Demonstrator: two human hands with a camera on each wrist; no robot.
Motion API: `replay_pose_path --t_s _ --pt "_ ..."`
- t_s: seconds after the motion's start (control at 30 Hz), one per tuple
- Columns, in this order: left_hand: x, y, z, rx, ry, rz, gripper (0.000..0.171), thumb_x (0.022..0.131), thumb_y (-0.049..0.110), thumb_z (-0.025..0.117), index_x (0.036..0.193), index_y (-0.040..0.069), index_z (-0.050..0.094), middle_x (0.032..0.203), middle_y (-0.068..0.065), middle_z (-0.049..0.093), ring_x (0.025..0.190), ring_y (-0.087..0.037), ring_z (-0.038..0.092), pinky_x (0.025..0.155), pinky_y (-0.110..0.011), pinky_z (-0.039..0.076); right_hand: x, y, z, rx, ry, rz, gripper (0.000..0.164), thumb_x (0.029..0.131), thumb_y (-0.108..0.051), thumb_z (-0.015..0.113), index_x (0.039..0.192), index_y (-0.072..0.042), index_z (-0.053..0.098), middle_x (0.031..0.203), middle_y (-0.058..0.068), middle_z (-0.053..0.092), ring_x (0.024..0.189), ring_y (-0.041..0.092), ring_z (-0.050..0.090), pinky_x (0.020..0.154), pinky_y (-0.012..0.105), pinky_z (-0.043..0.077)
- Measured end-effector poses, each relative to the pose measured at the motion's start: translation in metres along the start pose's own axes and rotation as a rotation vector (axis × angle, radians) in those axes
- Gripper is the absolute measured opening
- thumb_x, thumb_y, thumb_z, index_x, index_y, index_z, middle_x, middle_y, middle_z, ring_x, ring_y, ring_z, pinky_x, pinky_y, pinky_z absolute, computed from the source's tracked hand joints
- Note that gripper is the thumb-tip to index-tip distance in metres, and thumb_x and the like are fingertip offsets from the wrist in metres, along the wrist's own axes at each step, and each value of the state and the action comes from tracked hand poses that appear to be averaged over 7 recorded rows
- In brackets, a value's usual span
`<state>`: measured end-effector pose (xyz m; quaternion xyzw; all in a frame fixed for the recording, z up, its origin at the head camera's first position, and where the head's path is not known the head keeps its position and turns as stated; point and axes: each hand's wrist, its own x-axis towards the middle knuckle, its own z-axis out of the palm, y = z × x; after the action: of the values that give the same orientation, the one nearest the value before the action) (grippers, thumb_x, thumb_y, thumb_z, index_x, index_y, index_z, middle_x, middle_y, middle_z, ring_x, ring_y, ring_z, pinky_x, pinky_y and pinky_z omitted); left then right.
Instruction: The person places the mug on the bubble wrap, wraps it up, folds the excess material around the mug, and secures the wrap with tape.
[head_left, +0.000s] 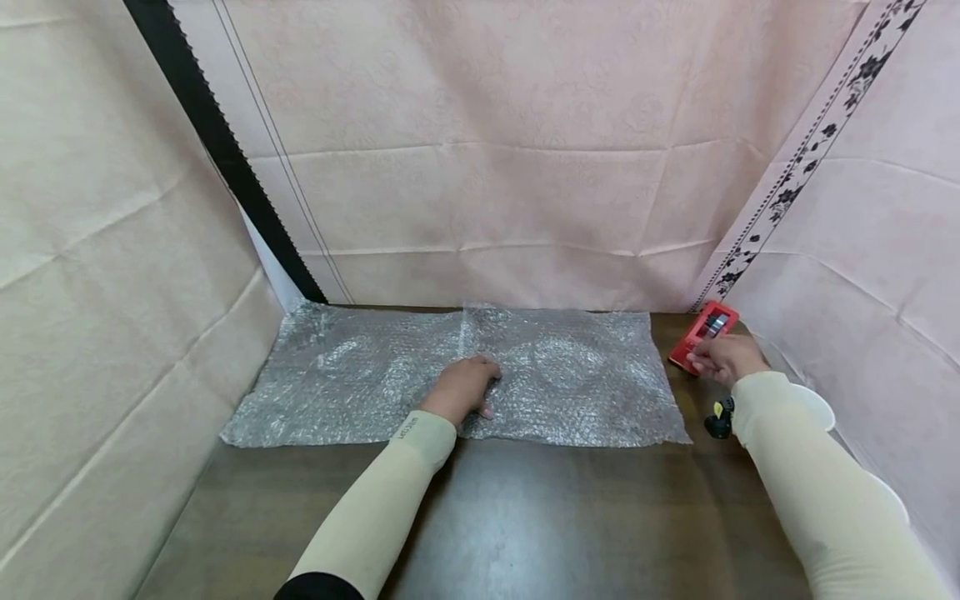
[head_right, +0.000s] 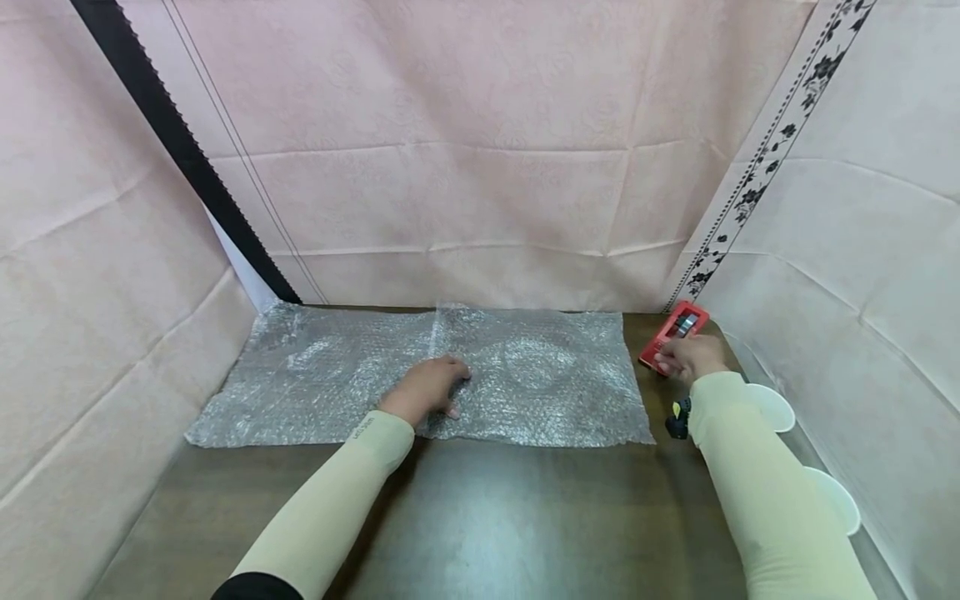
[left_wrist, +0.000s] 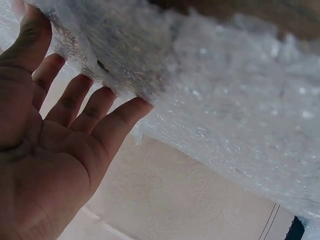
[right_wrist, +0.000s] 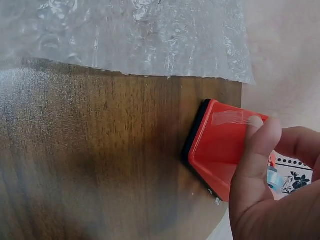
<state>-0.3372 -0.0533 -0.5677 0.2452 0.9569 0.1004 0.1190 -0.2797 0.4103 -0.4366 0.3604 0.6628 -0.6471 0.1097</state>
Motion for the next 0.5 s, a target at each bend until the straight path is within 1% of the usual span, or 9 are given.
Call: replay_pose_path --t_s 0.07,0.13,0.17,0.2,0.3,0.37,0.43,0.47,0.5 --pt "-0.001 0.002 0.001 0.000 0.005 0.009 0.089 0.077 0.037 0.103 0.157 0.023 0.068 0.173 -0.007 0.057 0.158 -0.035 0.058 0.130 -0.054 0.051 0.000 0.003 -0.002 0.027 -0.006 0.008 0.014 0.115 -0.007 0.063 0.127 -0.007 0.057 0.074 0.000 0.073 0.068 0.012 0.080 0.076 0.025 0.069" --pt "-0.001 0.003 0.001 0.023 0.002 0.013 0.089 0.078 0.039 0.103 0.158 0.024 0.068 0.174 -0.006 0.057 0.159 -0.033 0.057 0.129 -0.053 0.051 0.001 0.006 -0.003 0.052 -0.024 0.019 0.012 0.115 -0.007 0.063 0.125 -0.008 0.057 0.075 0.001 0.075 0.069 0.013 0.082 0.079 0.026 0.070" --pt "-0.001 0.004 0.002 0.034 0.000 0.015 0.089 0.079 0.039 0.102 0.159 0.024 0.067 0.175 -0.006 0.056 0.159 -0.033 0.057 0.129 -0.052 0.052 0.001 0.007 -0.004 0.056 -0.036 0.023 0.012 0.115 -0.007 0.062 0.126 -0.009 0.057 0.075 0.001 0.075 0.070 0.013 0.082 0.079 0.026 0.070" --pt "0.006 0.000 0.008 0.021 -0.006 0.020 0.089 0.079 0.040 0.102 0.159 0.025 0.067 0.175 -0.006 0.055 0.159 -0.033 0.057 0.129 -0.052 0.052 0.001 0.008 -0.004 0.059 -0.047 0.028 0.012 0.116 -0.008 0.062 0.126 -0.009 0.057 0.075 0.001 0.075 0.070 0.014 0.082 0.080 0.026 0.070" --pt "0.007 0.001 0.011 0.032 -0.006 0.026 0.088 0.081 0.041 0.100 0.161 0.026 0.065 0.176 -0.005 0.054 0.160 -0.032 0.056 0.130 -0.050 0.051 -0.002 0.011 -0.006 0.070 -0.060 0.035 0.012 0.116 -0.008 0.061 0.127 -0.009 0.056 0.075 0.002 0.076 0.069 0.015 0.083 0.080 0.028 0.070" --pt "0.007 0.003 0.013 0.030 0.008 0.039 0.087 0.081 0.041 0.101 0.159 0.026 0.067 0.174 -0.005 0.057 0.157 -0.033 0.059 0.127 -0.050 0.054 -0.005 0.012 -0.008 0.050 -0.049 0.029 0.014 0.115 -0.007 0.061 0.127 -0.009 0.055 0.076 0.002 0.075 0.069 0.016 0.082 0.079 0.028 0.070" --pt "-0.003 0.013 0.003 0.012 0.007 0.038 0.085 0.080 0.038 0.101 0.158 0.024 0.068 0.173 -0.006 0.058 0.156 -0.034 0.060 0.127 -0.051 0.054 -0.007 0.013 -0.009 -0.001 -0.024 0.007 0.018 0.114 -0.006 0.063 0.129 -0.007 0.054 0.085 0.003 0.074 0.071 0.017 0.082 0.080 0.030 0.071" --pt "-0.009 0.018 -0.004 0.005 0.008 0.036 0.084 0.080 0.037 0.101 0.156 0.024 0.069 0.172 -0.007 0.059 0.156 -0.035 0.060 0.127 -0.052 0.054 -0.007 0.014 -0.009 -0.045 -0.005 -0.013 0.022 0.113 -0.006 0.065 0.132 -0.006 0.052 0.092 0.005 0.075 0.073 0.017 0.082 0.080 0.031 0.071" --pt "-0.015 0.023 -0.011 0.008 0.009 0.036 0.082 0.081 0.036 0.101 0.156 0.022 0.069 0.171 -0.007 0.060 0.155 -0.035 0.060 0.127 -0.052 0.054 -0.006 0.014 -0.009 -0.097 0.011 -0.034 0.027 0.112 -0.007 0.066 0.135 -0.004 0.051 0.104 0.011 0.076 0.077 0.018 0.082 0.081 0.033 0.072"
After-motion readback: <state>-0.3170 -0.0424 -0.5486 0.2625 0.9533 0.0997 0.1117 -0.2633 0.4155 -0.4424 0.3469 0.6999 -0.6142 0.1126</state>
